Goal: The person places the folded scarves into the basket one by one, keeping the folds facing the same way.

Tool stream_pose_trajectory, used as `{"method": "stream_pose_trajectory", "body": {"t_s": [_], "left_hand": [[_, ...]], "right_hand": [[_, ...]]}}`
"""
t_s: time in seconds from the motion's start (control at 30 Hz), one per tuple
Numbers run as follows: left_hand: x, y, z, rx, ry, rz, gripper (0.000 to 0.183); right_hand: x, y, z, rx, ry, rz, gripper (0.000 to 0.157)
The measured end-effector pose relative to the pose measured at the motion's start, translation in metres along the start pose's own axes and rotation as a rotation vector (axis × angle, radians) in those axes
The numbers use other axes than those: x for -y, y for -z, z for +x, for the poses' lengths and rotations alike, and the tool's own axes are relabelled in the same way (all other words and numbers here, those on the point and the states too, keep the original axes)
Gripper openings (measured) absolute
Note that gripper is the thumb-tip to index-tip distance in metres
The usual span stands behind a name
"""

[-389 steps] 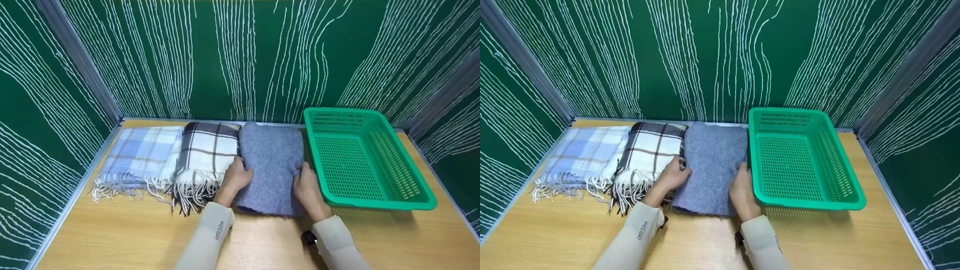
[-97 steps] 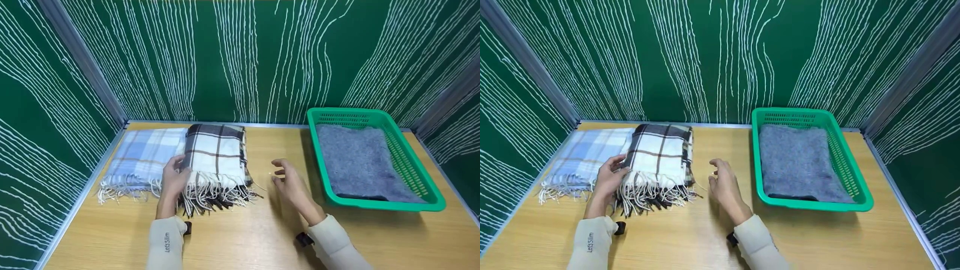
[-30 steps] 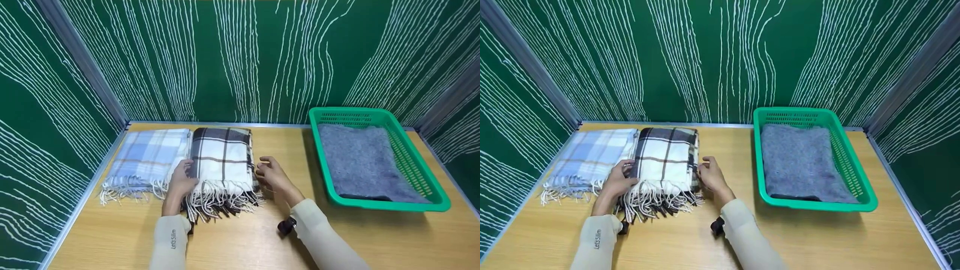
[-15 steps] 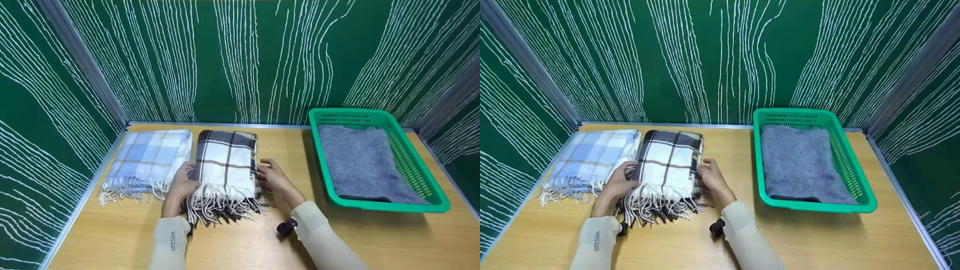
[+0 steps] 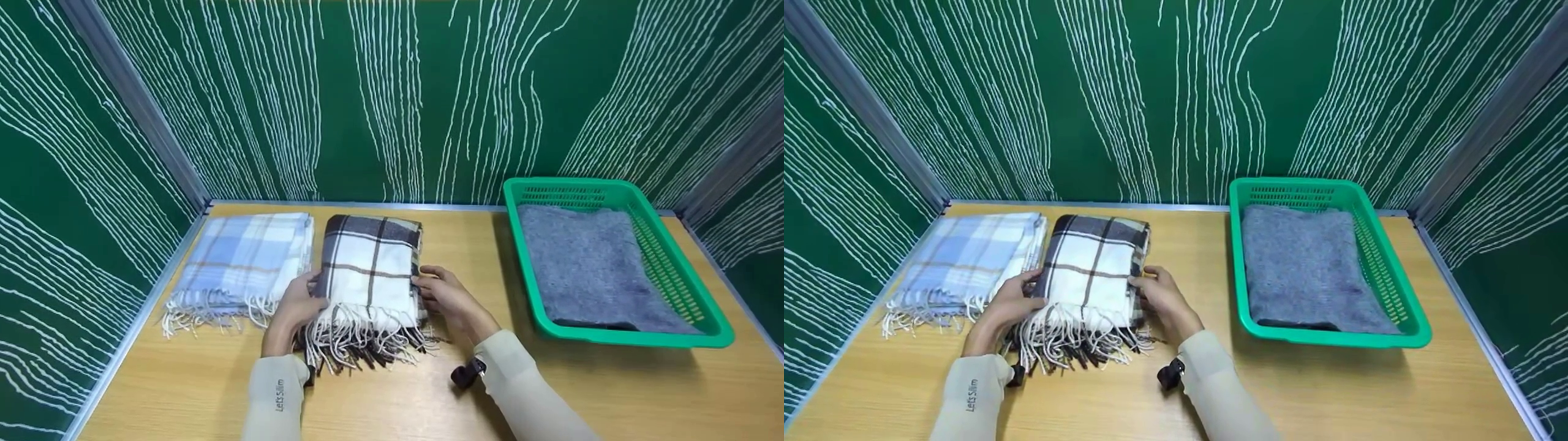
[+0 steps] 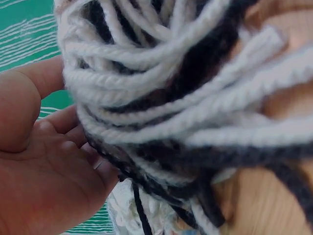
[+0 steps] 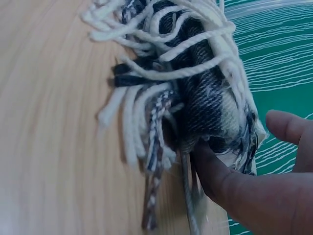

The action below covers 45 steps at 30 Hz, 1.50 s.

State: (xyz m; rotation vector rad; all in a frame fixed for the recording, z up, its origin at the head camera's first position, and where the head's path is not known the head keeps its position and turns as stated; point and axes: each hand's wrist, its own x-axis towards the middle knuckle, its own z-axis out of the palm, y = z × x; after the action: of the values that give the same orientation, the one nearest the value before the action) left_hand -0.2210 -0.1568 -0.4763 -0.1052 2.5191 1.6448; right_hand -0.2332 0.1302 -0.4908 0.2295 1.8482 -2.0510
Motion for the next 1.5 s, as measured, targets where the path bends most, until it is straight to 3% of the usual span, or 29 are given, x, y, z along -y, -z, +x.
{"method": "stream_pose_trajectory", "body": {"t_s": [0.2,0.5,0.7,1.03,1.5], "left_hand": [[0.002,0.003,-0.002,0.028,-0.015,0.028,0.077],[0.003,0.004,-0.004,0.070,-0.013,-0.034,0.073],[0.004,0.005,-0.004,0.079,0.032,-0.107,0.067],[0.009,0.003,-0.002,0.075,0.059,-0.282,0.034],[0.005,-0.001,-0.006,0.055,0.087,-0.356,0.034]], "right_hand": [[0.000,0.001,0.001,0.054,0.011,-0.012,0.051],[-0.001,0.004,-0.001,0.076,-0.005,0.070,0.046],[-0.002,0.007,-0.002,0.094,-0.013,0.085,0.039],[-0.003,0.011,-0.006,0.097,-0.014,0.070,0.035],[-0.002,0.011,-0.015,0.072,0.021,0.061,0.025]]}}
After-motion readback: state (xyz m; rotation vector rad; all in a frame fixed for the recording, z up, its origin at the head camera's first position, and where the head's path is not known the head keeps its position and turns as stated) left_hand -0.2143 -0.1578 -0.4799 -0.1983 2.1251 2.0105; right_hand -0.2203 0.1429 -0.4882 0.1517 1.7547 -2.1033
